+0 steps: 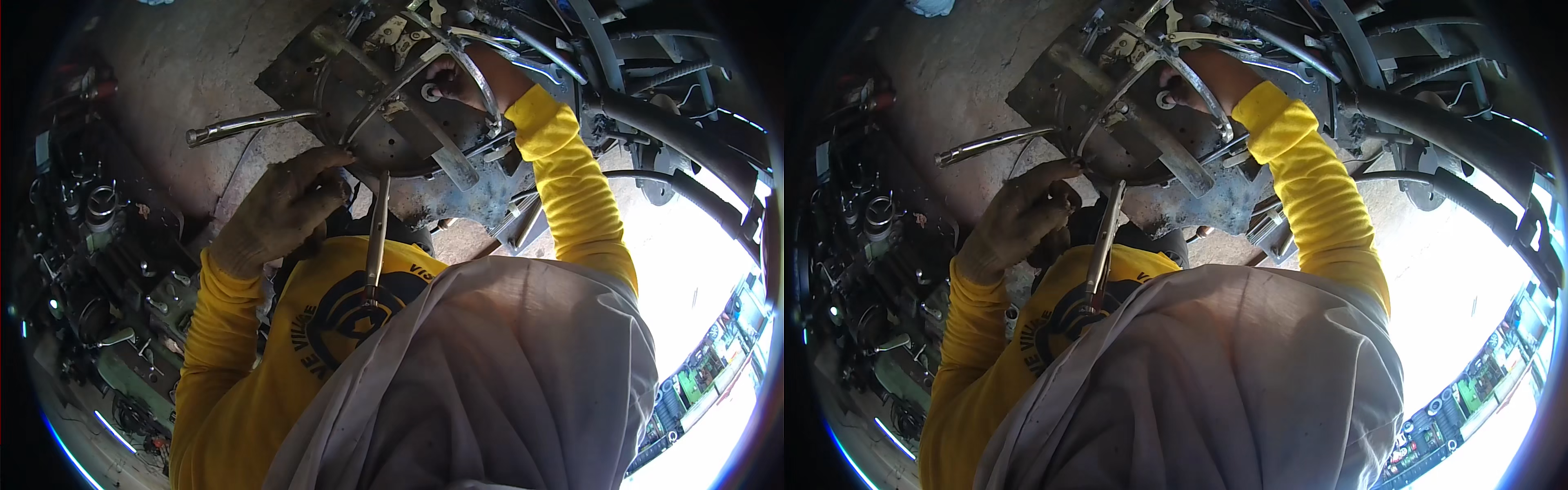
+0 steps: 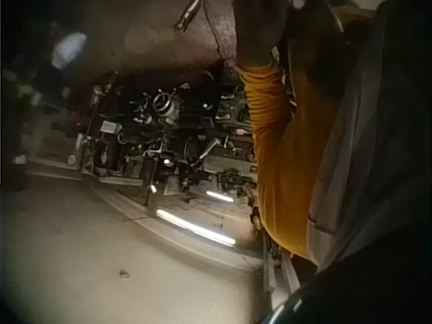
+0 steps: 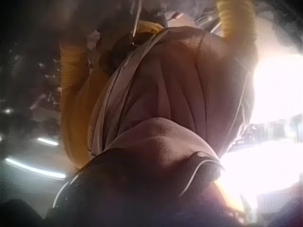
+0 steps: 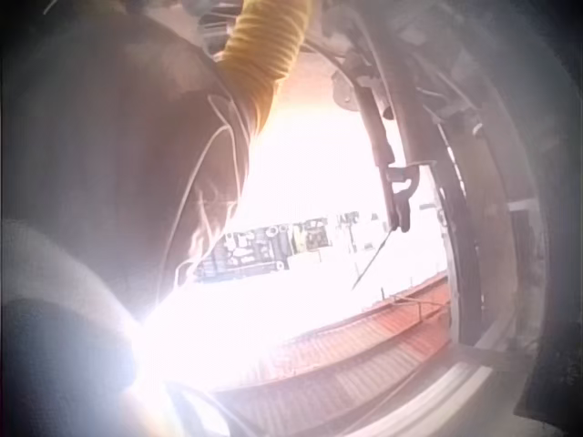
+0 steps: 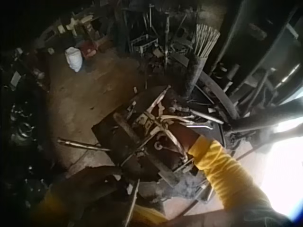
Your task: The person assembles a circular metal frame by positioning curved segments and securing them with locking pliers and a hammer.
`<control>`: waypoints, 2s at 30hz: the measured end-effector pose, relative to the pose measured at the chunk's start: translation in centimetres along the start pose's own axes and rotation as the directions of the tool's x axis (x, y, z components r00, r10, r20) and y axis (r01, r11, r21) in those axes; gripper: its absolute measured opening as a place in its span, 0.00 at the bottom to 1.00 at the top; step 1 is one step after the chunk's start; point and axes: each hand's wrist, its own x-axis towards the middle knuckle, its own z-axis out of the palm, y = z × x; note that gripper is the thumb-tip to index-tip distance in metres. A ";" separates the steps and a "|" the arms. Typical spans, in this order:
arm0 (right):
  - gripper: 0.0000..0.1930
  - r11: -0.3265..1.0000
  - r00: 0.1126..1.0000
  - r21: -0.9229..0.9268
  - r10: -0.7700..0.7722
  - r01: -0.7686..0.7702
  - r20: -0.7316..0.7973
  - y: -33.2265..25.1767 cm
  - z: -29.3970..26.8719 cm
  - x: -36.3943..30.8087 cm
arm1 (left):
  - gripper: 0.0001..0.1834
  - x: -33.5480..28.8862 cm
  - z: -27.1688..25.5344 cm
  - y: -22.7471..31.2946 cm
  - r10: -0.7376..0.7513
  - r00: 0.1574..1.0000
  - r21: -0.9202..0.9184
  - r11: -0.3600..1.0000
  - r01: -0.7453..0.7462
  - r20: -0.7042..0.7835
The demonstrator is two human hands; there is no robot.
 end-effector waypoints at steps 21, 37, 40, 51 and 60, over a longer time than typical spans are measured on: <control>0.18 0.974 0.957 -0.080 -0.224 0.212 -0.182 -0.1 -1.0 -2.1 | 0.22 -1.7 -2.4 -5.7 -0.252 0.967 -0.005 0.968 0.252 -0.045; 0.15 0.967 0.535 -0.007 0.136 -0.256 -0.834 5.5 -6.8 -12.2 | 0.18 -5.2 -1.8 -26.5 -0.127 0.991 0.494 0.860 0.128 -0.035; 0.17 0.887 0.476 0.414 0.459 -0.204 -0.750 4.9 -5.2 -13.2 | 0.21 -5.8 -1.5 -27.7 -0.264 0.964 0.404 0.881 0.247 -0.013; 0.18 0.889 0.574 0.201 0.423 -0.411 -0.701 5.7 -0.5 -13.1 | 0.27 -5.8 -1.6 -28.9 -0.583 0.812 -0.019 0.812 0.583 -0.034; 0.17 0.724 0.682 -0.149 0.531 -0.673 -0.503 4.5 -2.4 -8.6 | 0.26 -6.6 -3.2 -29.9 -0.269 0.963 0.312 0.917 0.249 0.021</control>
